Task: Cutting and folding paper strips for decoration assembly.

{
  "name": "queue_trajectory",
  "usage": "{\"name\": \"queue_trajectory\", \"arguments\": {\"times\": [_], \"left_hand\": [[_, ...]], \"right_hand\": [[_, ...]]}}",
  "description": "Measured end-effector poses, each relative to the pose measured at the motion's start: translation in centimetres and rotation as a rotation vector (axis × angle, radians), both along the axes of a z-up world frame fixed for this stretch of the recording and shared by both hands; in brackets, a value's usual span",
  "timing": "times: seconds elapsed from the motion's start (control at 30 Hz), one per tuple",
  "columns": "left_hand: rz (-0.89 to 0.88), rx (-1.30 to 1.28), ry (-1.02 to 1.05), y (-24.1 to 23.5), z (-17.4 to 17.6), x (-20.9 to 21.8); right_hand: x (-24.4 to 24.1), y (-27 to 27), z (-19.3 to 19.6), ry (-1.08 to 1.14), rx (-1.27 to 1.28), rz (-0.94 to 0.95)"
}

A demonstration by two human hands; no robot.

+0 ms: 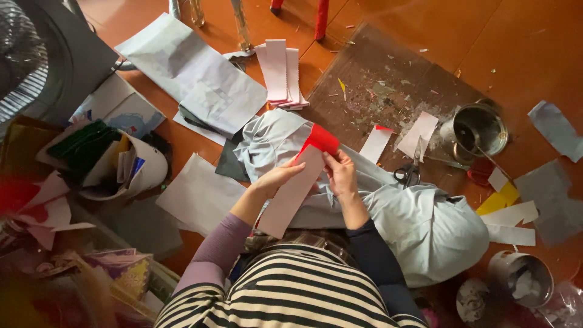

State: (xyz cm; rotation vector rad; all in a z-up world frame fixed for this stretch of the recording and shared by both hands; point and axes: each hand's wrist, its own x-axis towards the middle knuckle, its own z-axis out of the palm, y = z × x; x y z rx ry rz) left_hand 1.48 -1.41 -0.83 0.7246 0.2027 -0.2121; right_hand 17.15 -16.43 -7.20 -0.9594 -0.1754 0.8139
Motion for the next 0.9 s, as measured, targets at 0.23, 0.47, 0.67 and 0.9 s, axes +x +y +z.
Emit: {"name": "queue_trajectory", "arguments": {"times": [0.23,0.47,0.67,0.9], "left_hand": [[0.224,0.405,-0.023,1.8,1.0,2.9],[0.282,0.659,0.082,2.0,1.1,4.3],[0.255,0.629,0.042,2.9,0.4,4.6],[0.153,0.53,0.041,3.5,1.6,4.4]], "right_hand": [[-0.9,0.0,3.9,-0.222,-0.135,-0.018],[-1.3,-0.4,4.3,-0.501,-0.287,-0.091],[-1.6,-0.6,5.5,-0.557,-0.309,-0.102],[-2.0,-0.7,6.6,-0.638,-0.315,-0.099]]}}
